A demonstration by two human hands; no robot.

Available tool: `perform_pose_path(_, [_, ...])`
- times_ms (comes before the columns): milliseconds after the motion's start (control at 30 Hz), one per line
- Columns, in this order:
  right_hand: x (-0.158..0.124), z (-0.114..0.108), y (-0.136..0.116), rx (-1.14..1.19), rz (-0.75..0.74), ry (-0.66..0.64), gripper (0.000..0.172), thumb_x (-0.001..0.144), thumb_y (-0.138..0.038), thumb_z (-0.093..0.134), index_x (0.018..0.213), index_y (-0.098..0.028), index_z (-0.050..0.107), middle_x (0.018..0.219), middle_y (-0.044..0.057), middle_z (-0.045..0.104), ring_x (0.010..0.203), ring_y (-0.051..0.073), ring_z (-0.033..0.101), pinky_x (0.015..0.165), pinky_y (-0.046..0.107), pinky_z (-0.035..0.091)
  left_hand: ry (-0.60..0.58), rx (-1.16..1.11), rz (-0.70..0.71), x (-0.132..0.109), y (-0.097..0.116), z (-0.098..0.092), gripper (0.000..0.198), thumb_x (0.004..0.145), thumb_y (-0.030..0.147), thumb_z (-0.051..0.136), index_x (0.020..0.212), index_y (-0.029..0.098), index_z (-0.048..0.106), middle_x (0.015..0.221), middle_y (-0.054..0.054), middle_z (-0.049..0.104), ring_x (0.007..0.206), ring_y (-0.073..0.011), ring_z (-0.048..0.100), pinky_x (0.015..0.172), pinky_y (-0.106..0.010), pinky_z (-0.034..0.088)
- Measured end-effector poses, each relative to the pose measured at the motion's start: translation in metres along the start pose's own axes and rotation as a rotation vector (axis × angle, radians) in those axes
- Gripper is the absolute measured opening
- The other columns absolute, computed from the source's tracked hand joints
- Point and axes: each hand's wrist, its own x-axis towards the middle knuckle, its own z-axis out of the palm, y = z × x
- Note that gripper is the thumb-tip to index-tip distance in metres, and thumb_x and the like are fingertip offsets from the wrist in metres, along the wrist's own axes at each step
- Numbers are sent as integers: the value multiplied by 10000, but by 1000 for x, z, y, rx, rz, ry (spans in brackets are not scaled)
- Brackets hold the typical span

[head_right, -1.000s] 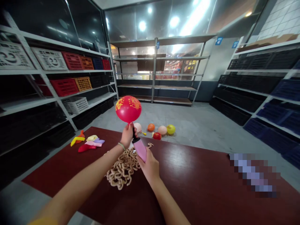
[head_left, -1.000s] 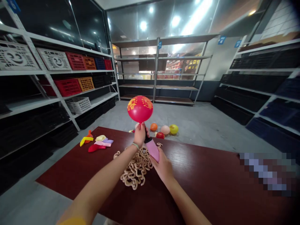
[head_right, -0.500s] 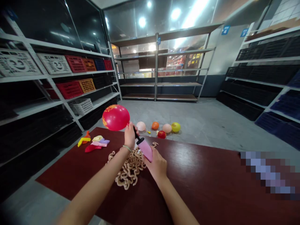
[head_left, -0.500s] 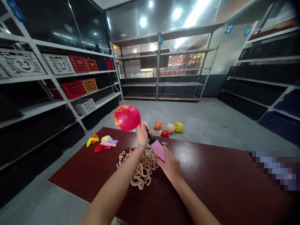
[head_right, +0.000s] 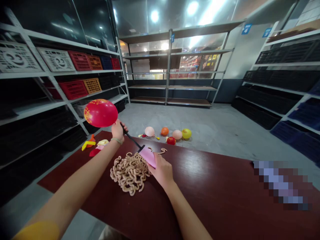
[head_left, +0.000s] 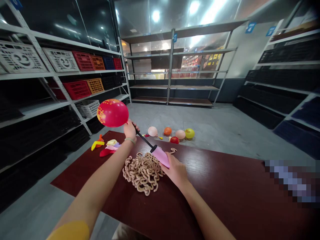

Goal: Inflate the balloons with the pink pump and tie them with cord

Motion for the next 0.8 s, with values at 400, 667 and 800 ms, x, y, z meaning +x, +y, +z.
perform_pose_path(400, [-3, -7, 13, -206, 12, -23, 447, 856, -394, 615, 1262, -216, 563, 989, 66, 699, 844, 209, 635, 683, 295, 388, -93, -116, -197, -94, -83, 8, 228, 874, 345, 496, 721, 213, 390, 507, 72, 439, 370, -83, 438, 410, -204, 390])
perform_pose_path(667, [0, -3, 6, -76, 35, -28, 448, 862, -407, 600, 1272, -229, 559, 1026, 62, 706, 865, 199, 648, 682, 272, 399, 17, -74, -97, -3, -6, -3, 157, 878, 278, 447, 749, 214, 384, 540, 84, 412, 365, -58, 390, 406, -176, 326])
perform_pose_path(800, [0, 1, 5, -75, 98, 59, 437, 845, -407, 606, 1241, -226, 577, 1005, 60, 705, 838, 203, 645, 678, 280, 385, 43, -110, -38, -25, -17, 11, 167, 874, 288, 437, 738, 218, 367, 536, 88, 385, 365, -56, 363, 397, -175, 294])
